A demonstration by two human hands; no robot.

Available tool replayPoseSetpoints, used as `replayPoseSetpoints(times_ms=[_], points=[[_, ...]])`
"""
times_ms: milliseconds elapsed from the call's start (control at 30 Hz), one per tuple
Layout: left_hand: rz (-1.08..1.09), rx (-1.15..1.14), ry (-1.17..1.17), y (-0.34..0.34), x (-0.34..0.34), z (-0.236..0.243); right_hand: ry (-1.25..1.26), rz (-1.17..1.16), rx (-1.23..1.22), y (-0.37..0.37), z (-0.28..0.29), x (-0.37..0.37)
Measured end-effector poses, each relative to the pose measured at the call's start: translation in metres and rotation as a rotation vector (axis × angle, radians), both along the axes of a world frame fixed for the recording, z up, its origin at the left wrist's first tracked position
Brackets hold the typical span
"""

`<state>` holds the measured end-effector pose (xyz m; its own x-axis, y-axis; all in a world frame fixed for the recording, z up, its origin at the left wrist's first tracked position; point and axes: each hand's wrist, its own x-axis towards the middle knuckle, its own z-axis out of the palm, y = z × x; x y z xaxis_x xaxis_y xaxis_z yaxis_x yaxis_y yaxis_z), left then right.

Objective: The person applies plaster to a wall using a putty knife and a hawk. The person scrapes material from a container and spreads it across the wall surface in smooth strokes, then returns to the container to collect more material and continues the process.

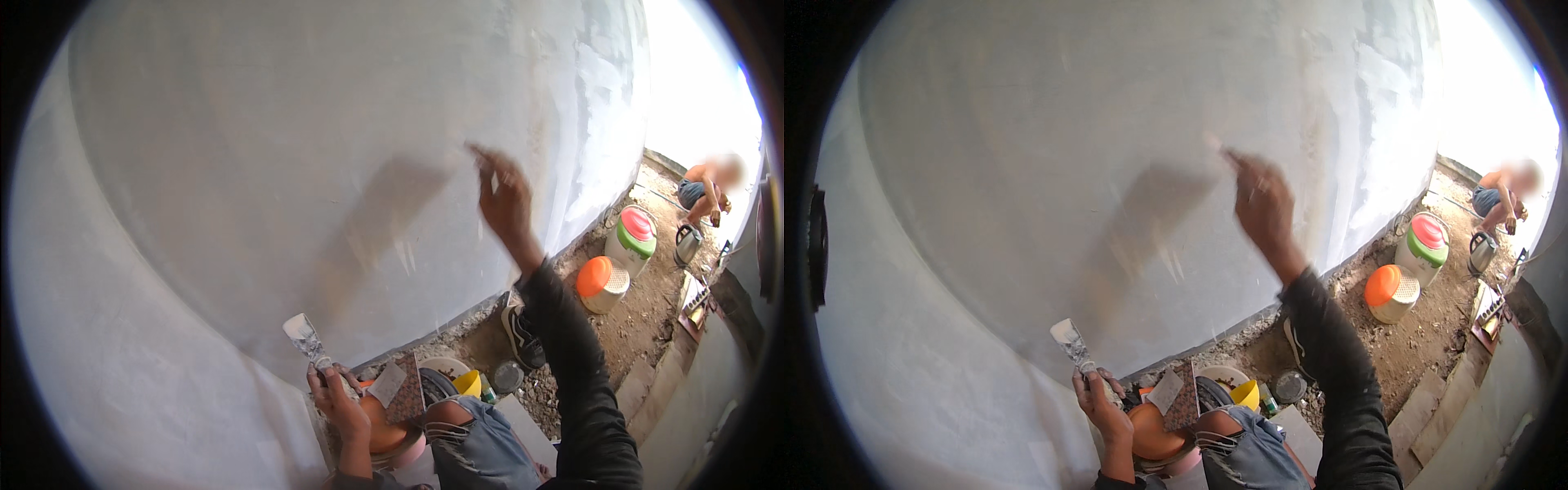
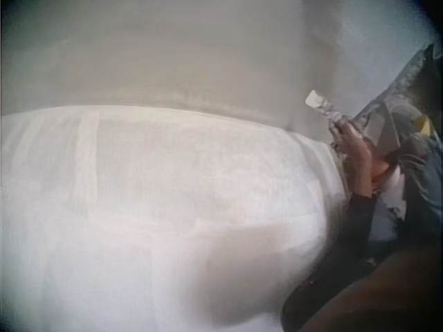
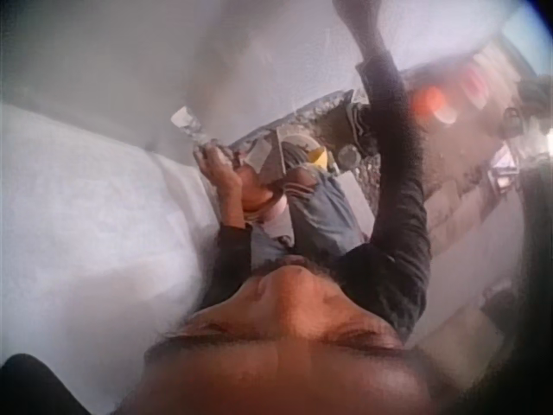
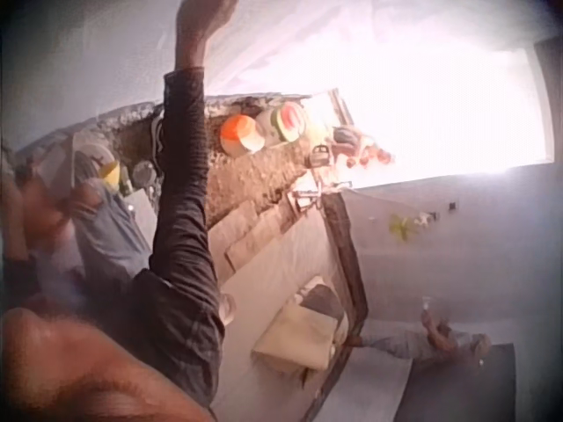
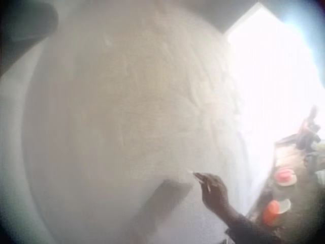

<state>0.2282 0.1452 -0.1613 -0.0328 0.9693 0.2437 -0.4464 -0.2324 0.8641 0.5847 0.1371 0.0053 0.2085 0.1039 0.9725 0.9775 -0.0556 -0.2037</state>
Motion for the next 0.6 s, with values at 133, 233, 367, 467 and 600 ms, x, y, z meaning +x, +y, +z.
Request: replayPoseSetpoints(times_ms=[133,233,367,467,600], points=[[-0.056,-0.047,-0.036,-0.002,0.005,0.004,-0.037,-0.086,0.006,-0.011,0.043,0.075],[-0.069,-0.044,-0.05,-0.006,0.002,0.006,-0.077,-0.086,-0.067,0.003,0.009,0.058],[-0.105,-0.057,-0.056,-0.014,0.004,0.011,-0.107,0.011,-0.21,0.017,-0.099,-0.01],[-0.129,-0.048,-0.052,-0.02,0.009,0.016,-0.11,0.113,-0.414,0.016,-0.197,-0.063],[-0.125,-0.019,-0.015,-0.022,0.012,0.015,-0.023,0.223,-0.683,0.002,-0.292,-0.109]])
